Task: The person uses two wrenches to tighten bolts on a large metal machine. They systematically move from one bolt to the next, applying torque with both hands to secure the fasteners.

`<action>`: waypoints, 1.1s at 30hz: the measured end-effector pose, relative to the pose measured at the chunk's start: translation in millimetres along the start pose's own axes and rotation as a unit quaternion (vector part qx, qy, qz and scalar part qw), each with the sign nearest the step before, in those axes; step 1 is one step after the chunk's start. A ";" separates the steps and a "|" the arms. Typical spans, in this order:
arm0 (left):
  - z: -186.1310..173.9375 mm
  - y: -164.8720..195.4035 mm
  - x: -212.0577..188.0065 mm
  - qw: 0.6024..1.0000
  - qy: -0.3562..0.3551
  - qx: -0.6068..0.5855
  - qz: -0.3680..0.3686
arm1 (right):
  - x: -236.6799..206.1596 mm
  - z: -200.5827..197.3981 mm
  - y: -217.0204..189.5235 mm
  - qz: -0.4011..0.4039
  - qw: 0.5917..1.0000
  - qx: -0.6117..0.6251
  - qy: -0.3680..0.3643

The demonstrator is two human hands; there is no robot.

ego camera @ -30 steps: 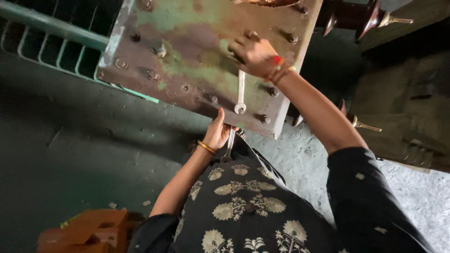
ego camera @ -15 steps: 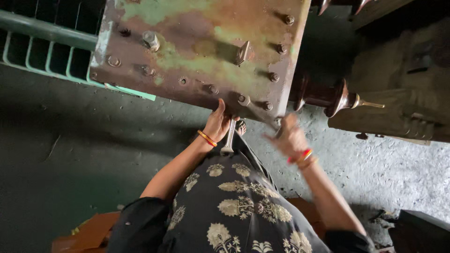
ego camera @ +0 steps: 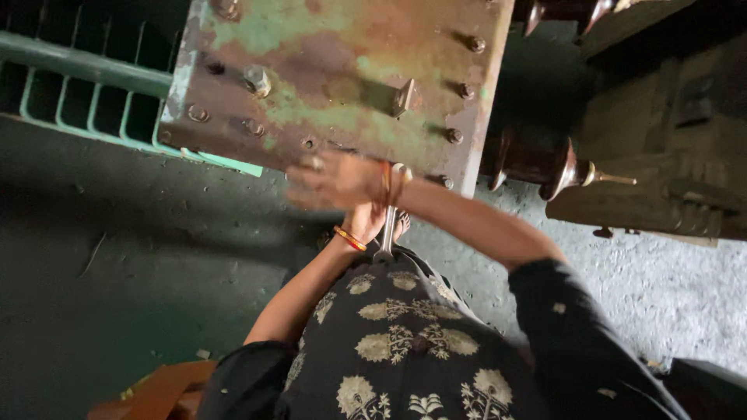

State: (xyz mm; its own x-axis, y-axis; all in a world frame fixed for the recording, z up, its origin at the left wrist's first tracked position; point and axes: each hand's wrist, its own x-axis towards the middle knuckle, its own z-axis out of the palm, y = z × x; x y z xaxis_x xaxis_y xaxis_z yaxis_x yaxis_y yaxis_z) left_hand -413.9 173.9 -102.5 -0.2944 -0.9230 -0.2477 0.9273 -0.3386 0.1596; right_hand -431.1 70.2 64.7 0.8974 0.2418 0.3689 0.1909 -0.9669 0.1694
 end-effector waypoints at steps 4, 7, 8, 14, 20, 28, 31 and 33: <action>10.2 -1.6 -1.2 0.999 -0.005 0.008 0.036 | -3.8 13.0 97.9 0.071 0.989 -0.062 -0.117; 18.1 -2.8 -1.0 0.998 0.034 0.028 0.047 | -36.8 -9.9 139.2 0.164 0.973 0.013 -0.164; 20.4 -4.1 -0.1 0.996 0.055 0.045 0.052 | -49.6 -19.9 143.8 0.205 0.959 0.015 -0.196; 25.0 -14.6 14.2 0.964 0.210 0.159 0.037 | -85.5 -56.1 141.7 0.238 0.956 -0.069 -0.159; 11.5 -14.3 17.2 0.958 0.207 0.192 0.051 | -148.8 -97.6 103.8 0.477 0.860 -0.067 -0.167; 17.5 -1.3 17.8 0.974 0.187 0.123 -0.016 | -186.2 -101.3 -81.8 0.634 0.735 -0.077 -0.229; 31.9 4.8 9.0 0.980 0.146 0.130 -0.033 | -171.1 -97.6 -129.0 0.681 0.611 0.138 -0.379; 39.7 7.4 2.4 0.978 0.134 0.146 -0.064 | -139.3 -84.5 -150.0 0.751 0.510 0.398 -0.129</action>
State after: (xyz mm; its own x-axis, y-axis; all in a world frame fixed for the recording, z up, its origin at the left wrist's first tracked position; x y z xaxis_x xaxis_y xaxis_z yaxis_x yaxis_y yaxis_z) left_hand -417.0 161.9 -64.1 -0.2959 -0.8016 -0.5195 0.7694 -0.5223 0.3677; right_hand -618.3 188.4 65.1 0.2714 -0.7412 -0.6140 -0.7807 0.2037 -0.5908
